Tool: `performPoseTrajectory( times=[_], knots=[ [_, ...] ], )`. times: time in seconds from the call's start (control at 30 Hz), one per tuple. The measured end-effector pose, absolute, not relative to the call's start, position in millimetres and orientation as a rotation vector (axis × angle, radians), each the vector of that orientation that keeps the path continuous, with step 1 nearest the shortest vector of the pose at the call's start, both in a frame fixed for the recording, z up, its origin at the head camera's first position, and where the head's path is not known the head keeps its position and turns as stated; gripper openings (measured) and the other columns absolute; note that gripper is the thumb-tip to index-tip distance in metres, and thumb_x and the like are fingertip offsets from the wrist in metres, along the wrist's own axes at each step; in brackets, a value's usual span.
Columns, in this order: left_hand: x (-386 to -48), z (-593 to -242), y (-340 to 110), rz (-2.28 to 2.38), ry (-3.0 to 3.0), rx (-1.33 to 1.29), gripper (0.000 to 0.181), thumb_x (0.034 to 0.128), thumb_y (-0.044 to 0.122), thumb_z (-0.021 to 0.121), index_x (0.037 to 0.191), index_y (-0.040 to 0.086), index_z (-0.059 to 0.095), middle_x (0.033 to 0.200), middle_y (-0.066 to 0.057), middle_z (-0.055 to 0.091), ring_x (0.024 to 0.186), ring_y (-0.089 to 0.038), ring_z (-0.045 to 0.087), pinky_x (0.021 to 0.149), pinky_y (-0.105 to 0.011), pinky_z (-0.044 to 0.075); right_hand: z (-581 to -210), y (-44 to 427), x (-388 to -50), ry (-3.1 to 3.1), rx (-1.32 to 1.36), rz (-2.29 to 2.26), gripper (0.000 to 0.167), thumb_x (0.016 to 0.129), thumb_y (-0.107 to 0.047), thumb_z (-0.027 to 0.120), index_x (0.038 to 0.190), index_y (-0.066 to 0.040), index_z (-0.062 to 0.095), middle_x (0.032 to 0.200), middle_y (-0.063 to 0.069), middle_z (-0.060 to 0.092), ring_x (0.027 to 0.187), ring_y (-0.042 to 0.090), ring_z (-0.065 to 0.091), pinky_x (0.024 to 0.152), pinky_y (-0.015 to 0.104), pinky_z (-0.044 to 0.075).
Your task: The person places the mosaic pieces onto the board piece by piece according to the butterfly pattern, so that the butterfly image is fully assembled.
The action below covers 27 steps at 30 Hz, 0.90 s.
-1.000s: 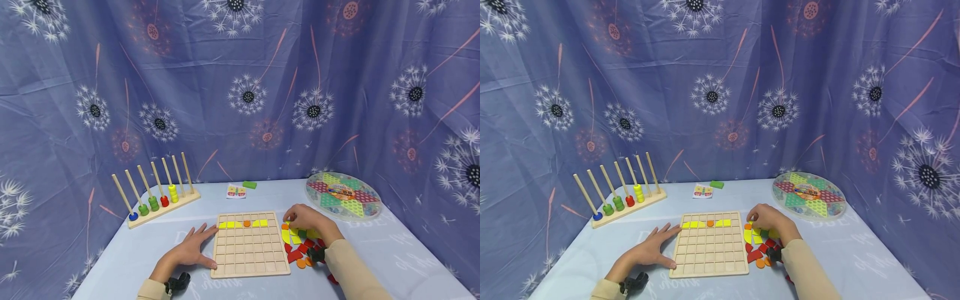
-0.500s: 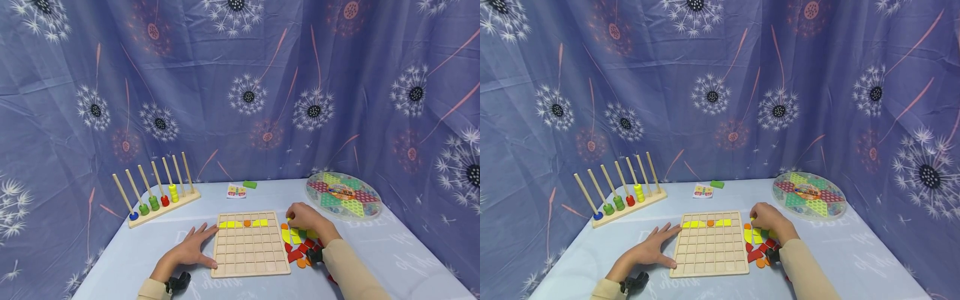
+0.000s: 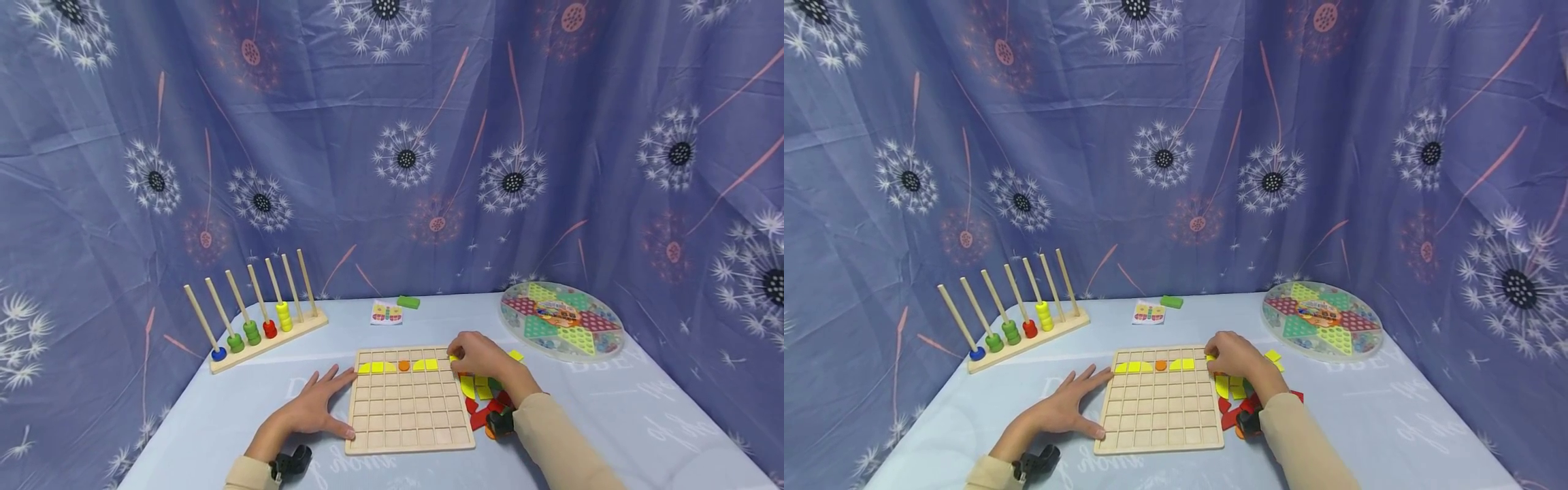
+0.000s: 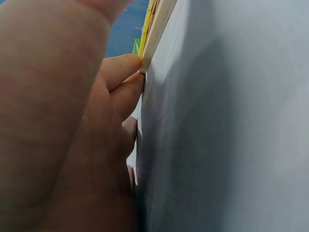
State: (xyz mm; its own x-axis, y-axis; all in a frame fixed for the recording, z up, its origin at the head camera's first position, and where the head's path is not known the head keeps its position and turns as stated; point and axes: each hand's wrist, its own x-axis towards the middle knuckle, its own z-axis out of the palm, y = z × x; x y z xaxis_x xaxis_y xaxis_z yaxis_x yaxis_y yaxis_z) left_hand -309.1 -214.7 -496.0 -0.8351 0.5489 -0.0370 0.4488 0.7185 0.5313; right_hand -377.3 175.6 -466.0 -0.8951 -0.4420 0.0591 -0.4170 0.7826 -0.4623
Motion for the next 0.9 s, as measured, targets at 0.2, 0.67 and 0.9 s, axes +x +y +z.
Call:
performPoseTrajectory(
  times=[0.2,0.67,0.9],
  knots=[
    [-308,-498,-214,0.767,2.737,0.797,0.11,0.062,0.068,0.077,0.151,0.02,0.034,0.155,-0.001,0.029,0.144,-0.034,0.01,0.111,-0.06,0.001,-466,162,-374,2.884,-0.762,-0.742,0.02,0.08,-0.016,0.076,0.1,-0.013,0.076,0.09,-0.006,0.059,0.079,0.011,0.054,0.075,0.034,0.05],
    [-308,-495,-214,0.764,2.738,0.772,0.111,0.0613,0.068,0.078,0.151,0.02,0.034,0.155,0.0,0.029,0.144,-0.034,0.009,0.111,-0.06,-0.001,-469,169,-377,2.854,-0.697,-0.885,0.018,0.085,-0.014,0.072,0.102,-0.014,0.075,0.085,-0.01,0.063,0.075,0.012,0.055,0.069,0.032,0.049],
    [-309,-496,-214,0.763,2.746,0.777,0.112,0.0609,0.068,0.077,0.151,0.02,0.033,0.155,0.0,0.029,0.144,-0.034,0.01,0.111,-0.06,0.0,-465,185,-375,2.828,-0.621,-0.957,0.016,0.088,-0.012,0.069,0.103,-0.014,0.074,0.084,-0.006,0.062,0.071,0.017,0.055,0.061,0.032,0.049]
  ],
)
